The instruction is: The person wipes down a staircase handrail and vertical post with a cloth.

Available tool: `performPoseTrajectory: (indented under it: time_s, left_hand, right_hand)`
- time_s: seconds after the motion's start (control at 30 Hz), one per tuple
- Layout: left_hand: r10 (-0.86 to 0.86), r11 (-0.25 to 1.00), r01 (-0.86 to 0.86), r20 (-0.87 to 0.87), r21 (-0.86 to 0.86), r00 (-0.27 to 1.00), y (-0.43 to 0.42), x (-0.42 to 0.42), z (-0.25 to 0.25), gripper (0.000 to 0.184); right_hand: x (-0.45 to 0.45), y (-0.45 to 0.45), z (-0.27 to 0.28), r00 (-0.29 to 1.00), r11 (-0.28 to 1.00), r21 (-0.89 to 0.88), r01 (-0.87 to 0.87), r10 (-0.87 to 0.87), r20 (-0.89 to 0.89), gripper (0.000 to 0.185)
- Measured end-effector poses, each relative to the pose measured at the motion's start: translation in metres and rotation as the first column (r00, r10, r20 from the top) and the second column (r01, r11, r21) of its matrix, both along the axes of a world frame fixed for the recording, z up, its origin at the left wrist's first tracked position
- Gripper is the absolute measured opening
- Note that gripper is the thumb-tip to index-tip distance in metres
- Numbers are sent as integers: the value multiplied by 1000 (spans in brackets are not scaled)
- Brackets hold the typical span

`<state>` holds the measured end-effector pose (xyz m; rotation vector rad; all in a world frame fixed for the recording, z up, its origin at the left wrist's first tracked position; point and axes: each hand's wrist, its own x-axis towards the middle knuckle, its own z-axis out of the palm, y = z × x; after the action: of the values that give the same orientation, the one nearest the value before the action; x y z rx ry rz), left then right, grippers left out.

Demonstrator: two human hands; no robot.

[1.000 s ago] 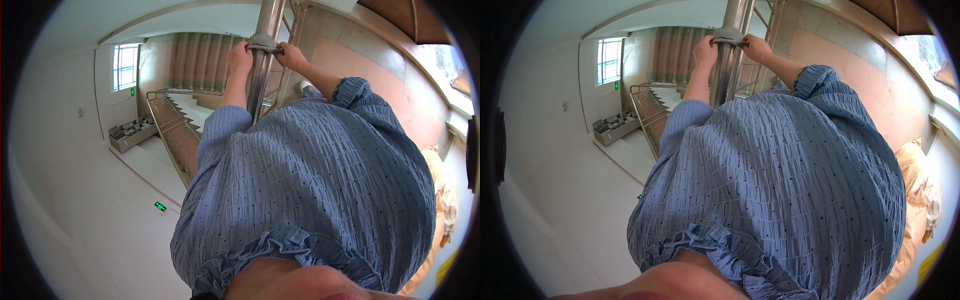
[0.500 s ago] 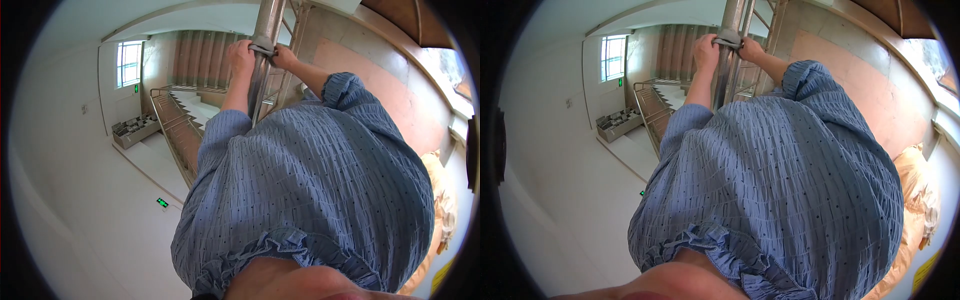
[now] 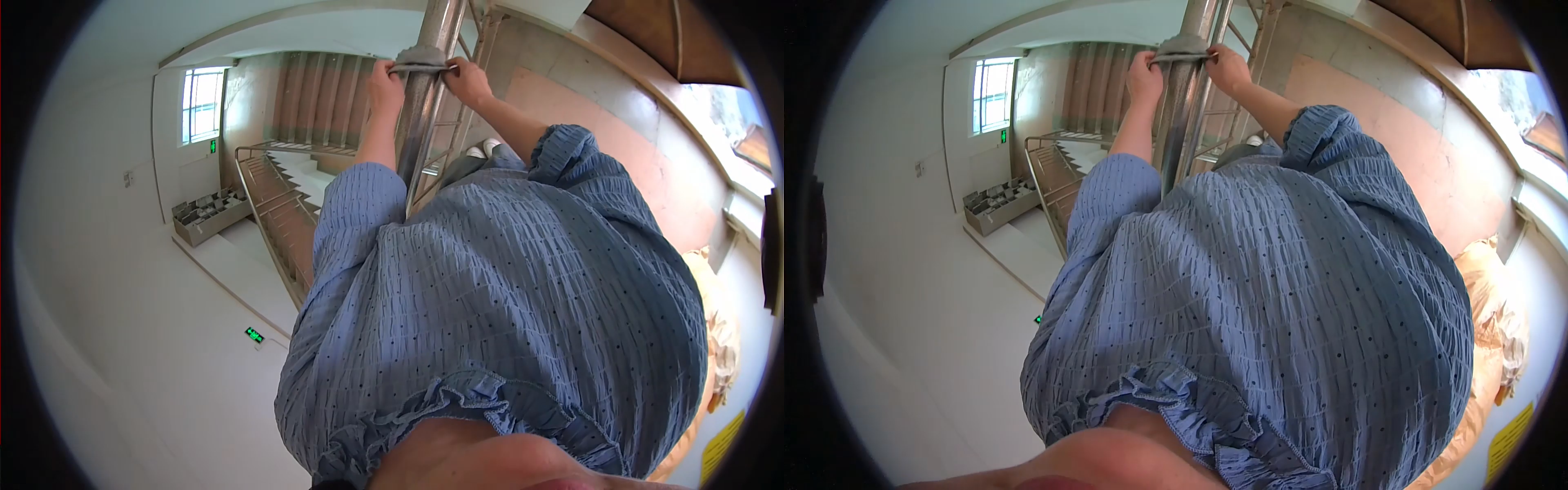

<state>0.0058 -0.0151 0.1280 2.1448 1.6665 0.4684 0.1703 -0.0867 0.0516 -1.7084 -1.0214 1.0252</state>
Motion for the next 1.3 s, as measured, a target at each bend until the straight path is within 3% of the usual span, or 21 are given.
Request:
performPoseTrajectory:
  time_s: [0.1,0.17,0.2,0.27,0.3,0.37,0.4,0.47,0.5,0.57,0.6,0.67,0.77,0.87,0.97,1.1,1.17,1.23,1.3]
  left_hand:
    - [22,999,-21,7,-32,1000,-4,-31,-31,26]
    - [134,966,-112,82,-233,988,1,-48,-52,32]
    - [129,963,-105,85,-249,988,1,-50,-82,32]
    - [250,733,-99,131,-673,959,-26,-43,-96,33]
    - [242,724,-88,132,-684,961,-27,-32,-89,33]
    - [455,583,-161,155,-797,877,-24,-5,-73,33]
    - [452,575,-152,158,-804,878,-24,6,-65,33]
    - [368,729,-149,199,-668,908,-25,20,-57,28]
    - [368,725,-146,200,-673,908,-27,19,-62,28]
    - [12,958,5,59,-286,998,-34,15,-71,28]
    - [12,959,7,65,-284,998,-38,12,-75,28]
    - [-32,960,24,-23,-278,999,-51,4,-75,29]
    - [-22,956,16,-20,-294,1000,-53,9,-50,29]
    - [-46,967,63,77,-245,996,-46,13,-46,27]
    - [-85,959,76,-21,-272,996,-62,9,-42,29]
    - [-70,968,71,12,-242,997,-54,-13,-55,28]
    - [-95,985,89,-35,-145,995,-51,-19,-55,26]
    - [-80,987,76,-17,-142,997,-48,-10,-43,25]
    - [-71,988,71,4,-139,997,-45,-4,-39,25]
  right_hand:
    - [3,-12,37,994,996,-35,-85,88,69,30]
    - [8,-13,64,977,978,49,-202,198,73,29]
    - [2,-14,38,978,979,32,-200,198,70,27]
    - [5,-35,26,988,988,-39,-147,149,41,25]
    - [8,-36,27,993,994,-28,-108,109,48,23]
    - [15,-34,23,996,999,-14,-51,51,74,22]
    - [18,-34,19,996,1000,11,-4,3,91,20]
    - [22,-39,9,993,1000,-16,-6,8,115,21]
    - [24,-43,6,991,999,-36,-11,16,131,22]
    - [24,-57,3,984,989,-128,-81,99,148,23]
    - [25,-62,4,970,966,-214,-146,182,158,24]
    - [23,-71,1,969,962,-222,-162,197,147,25]
    - [29,-69,6,965,950,-243,-197,232,126,27]
    - [35,-58,17,963,958,-215,-191,226,150,28]
    - [31,-73,13,963,958,-203,-202,232,137,28]
    - [28,-64,18,964,973,-126,-192,211,162,25]
    - [26,-56,18,967,978,-106,-178,194,163,24]
    - [27,-49,12,980,995,-56,-87,96,173,24]
    - [23,-48,3,966,988,-62,-140,150,208,22]
